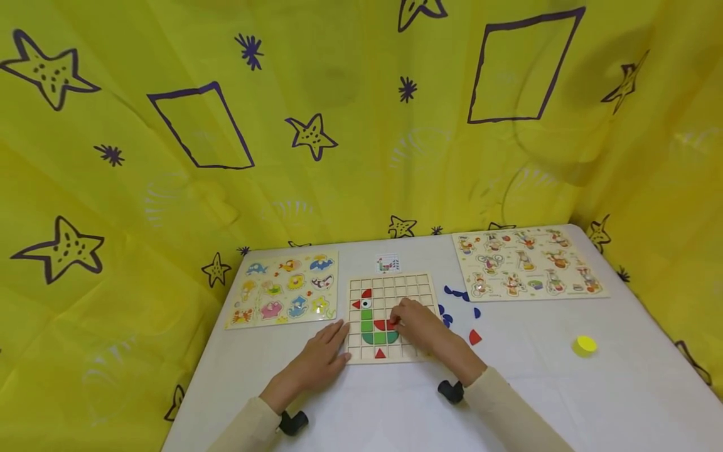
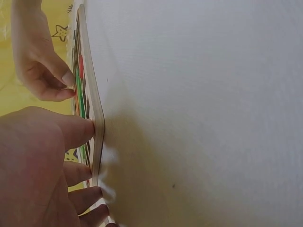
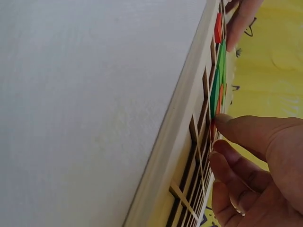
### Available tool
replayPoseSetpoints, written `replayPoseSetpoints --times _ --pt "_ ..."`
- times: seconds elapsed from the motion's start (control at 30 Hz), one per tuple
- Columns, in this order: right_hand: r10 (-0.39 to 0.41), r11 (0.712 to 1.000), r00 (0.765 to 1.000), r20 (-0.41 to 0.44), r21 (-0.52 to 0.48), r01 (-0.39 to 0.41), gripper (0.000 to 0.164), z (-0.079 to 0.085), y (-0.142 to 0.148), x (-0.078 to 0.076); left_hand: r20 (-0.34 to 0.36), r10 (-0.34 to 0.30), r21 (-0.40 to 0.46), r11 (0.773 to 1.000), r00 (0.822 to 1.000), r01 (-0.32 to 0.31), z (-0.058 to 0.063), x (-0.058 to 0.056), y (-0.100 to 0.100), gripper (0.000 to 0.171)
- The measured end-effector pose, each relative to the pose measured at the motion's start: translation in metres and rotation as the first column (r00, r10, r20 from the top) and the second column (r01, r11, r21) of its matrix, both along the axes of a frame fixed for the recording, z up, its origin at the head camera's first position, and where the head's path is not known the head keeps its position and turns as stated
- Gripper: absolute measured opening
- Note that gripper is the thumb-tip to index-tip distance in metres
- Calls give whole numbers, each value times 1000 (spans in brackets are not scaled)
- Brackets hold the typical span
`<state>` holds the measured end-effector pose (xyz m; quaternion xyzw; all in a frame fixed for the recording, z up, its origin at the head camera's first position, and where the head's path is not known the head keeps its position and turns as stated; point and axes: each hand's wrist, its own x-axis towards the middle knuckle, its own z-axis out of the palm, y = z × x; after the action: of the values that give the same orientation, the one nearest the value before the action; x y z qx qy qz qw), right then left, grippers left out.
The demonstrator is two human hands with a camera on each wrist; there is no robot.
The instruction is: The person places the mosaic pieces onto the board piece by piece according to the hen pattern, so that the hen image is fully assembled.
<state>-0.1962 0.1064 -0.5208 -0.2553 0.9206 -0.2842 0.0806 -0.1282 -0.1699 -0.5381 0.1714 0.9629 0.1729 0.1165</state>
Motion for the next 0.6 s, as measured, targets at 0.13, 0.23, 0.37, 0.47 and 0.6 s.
replayPoseSetpoints --times 0.13,0.23,0.37,0.47,0.6 --pt "-23 1000 1000 7 17 23 8 3 15 0 0 1 -4 1000 1000 -1 0 0 0 69" --pt "-45 999 999 29 15 45 11 7 36 3 5 1 -10 1000 1000 -1 0 1 0 69" --pt "-87 996 994 58 15 86 17 14 70 9 9 5 -13 1000 1000 -5 1 2 1 69" --pt "-129 991 989 69 29 127 21 18 95 16 11 9 -14 1000 1000 -9 1 2 1 69" --pt "-164 986 982 95 57 159 27 18 121 24 15 14 -8 1000 1000 -14 1 2 1 69"
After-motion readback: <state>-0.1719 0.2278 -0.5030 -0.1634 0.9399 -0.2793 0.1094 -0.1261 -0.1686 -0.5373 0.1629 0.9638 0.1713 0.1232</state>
